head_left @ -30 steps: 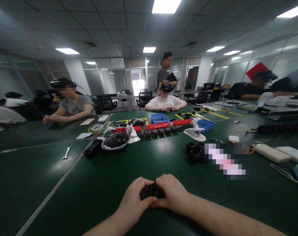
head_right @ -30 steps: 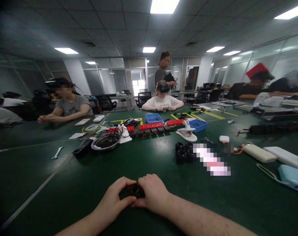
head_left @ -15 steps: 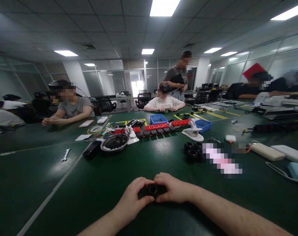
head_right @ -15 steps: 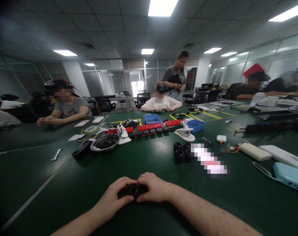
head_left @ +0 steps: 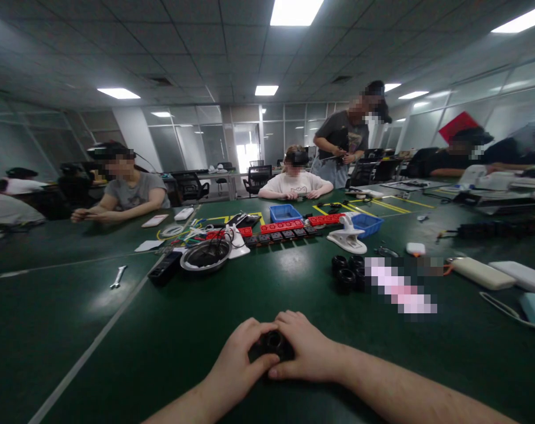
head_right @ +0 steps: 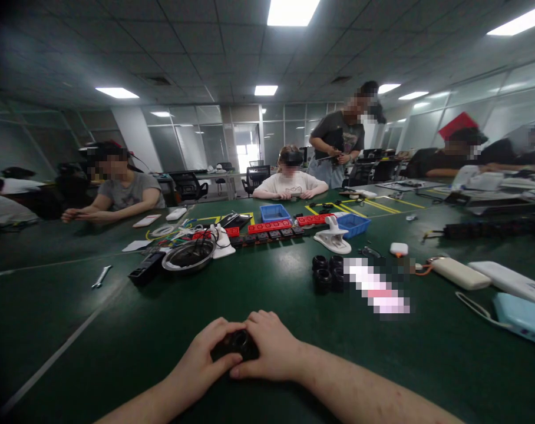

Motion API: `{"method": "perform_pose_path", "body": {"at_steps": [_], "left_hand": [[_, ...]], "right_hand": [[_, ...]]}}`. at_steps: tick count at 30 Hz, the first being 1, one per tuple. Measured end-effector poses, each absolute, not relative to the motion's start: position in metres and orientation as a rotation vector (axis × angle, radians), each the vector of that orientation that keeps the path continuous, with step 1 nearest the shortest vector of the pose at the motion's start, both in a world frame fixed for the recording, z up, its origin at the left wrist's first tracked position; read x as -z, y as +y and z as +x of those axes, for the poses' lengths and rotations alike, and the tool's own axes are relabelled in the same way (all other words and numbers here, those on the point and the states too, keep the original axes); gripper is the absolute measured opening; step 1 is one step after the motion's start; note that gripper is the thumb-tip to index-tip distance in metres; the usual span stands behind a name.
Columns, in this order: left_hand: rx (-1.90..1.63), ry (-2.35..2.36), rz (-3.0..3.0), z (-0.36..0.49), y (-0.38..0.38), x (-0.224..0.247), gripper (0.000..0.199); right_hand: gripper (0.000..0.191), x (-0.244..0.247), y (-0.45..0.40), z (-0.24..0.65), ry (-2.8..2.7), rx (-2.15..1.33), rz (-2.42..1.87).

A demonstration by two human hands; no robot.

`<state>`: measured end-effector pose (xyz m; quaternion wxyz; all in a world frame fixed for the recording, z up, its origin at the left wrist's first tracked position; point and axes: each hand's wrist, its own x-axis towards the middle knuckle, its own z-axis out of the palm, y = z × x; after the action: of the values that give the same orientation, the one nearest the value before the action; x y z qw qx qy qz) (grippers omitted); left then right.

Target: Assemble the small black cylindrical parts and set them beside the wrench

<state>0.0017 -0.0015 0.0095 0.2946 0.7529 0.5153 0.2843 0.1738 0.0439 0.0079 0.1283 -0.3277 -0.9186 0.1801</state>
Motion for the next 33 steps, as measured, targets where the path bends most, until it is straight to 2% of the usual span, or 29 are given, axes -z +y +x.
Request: {"method": "perform_pose_path", "body": {"at_steps": [4, 7, 16, 19, 22, 27, 30, 33], "left_hand": [[-0.757, 1.272, 2.04, -0.001, 0.001, -0.012, 0.031], [-0.779, 1.259, 2.041, 0.0, 0.0, -0.015, 0.031], [-0.756, 1.465, 1.957, 0.004, -0.005, -0.011, 0.027], [-0.761, 1.418, 1.961, 0.003, -0.003, -0.008, 0.033], [-0.784, 1.345, 1.988, 0.0, -0.002, -0.007, 0.04], [-0.759, 1.269, 2.007, 0.0, -0.002, -0.01, 0.034], [-0.767, 1.313, 1.981, 0.002, -0.002, -0.01, 0.034], [-0.789, 1.414, 1.943, 0.004, -0.004, -0.009, 0.032]], "right_hand": [[0.039, -0.012, 0.057, 0.184, -2.749, -0.793, -0.746], [0.033, -0.011, 0.061, 0.184, -2.742, -0.815, -0.722], [0.044, -0.005, 0.038, 0.165, -2.662, -0.374, -1.128], [0.05, -0.008, 0.036, 0.167, -2.647, -0.41, -1.091], [0.052, -0.014, 0.041, 0.174, -2.67, -0.593, -0.951], [0.037, -0.016, 0.059, 0.184, -2.765, -0.859, -0.713], [0.03, -0.01, 0.063, 0.184, -2.747, -0.862, -0.748], [0.038, -0.004, 0.057, 0.178, -2.71, -0.719, -0.937]]}}
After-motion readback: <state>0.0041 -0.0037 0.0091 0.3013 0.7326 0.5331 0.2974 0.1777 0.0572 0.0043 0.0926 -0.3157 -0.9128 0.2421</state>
